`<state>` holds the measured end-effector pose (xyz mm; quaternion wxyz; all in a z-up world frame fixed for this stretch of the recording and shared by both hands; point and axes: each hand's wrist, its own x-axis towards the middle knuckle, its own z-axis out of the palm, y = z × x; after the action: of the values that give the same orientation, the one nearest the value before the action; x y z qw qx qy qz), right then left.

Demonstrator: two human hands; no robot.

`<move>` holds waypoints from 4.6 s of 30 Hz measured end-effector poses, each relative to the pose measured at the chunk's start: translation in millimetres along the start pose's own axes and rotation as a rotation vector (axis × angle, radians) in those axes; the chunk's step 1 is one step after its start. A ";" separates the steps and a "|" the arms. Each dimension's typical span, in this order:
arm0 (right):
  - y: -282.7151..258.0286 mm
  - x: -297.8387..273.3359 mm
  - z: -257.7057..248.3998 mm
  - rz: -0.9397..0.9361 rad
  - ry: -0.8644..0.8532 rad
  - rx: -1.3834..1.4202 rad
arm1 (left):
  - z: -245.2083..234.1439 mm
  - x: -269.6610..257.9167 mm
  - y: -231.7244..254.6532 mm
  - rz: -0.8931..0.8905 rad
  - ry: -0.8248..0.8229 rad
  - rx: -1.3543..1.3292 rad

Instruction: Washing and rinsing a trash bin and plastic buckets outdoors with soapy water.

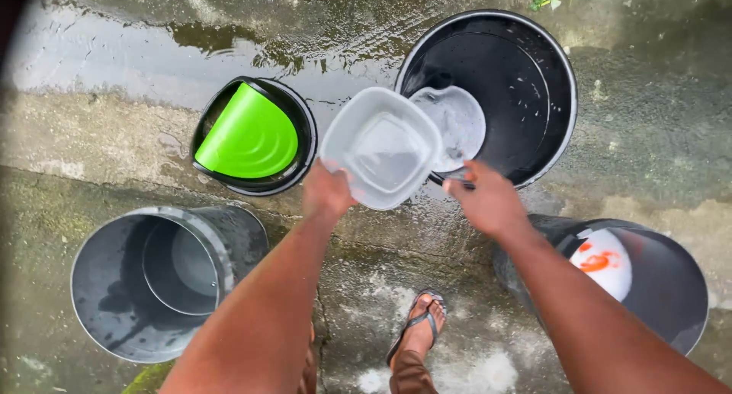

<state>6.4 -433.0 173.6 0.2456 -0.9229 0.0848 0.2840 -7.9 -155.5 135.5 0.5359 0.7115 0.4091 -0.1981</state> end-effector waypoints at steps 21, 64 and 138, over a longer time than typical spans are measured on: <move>18.0 20.0 -28.6 -0.002 0.169 0.110 | -47.6 -62.9 -14.9 0.164 0.263 -0.386; -15.2 -55.6 102.1 -0.693 -0.186 -0.284 | -109.1 -83.2 -77.0 0.103 0.150 -0.458; -76.2 -138.0 45.6 0.396 -0.168 1.105 | -174.3 -90.0 -68.2 0.454 -0.034 0.420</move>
<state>-106.7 -341.9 249.8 0.6380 -0.5992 0.3710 0.3101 -142.2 -21.4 219.9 0.4144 0.8765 0.1806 -0.1654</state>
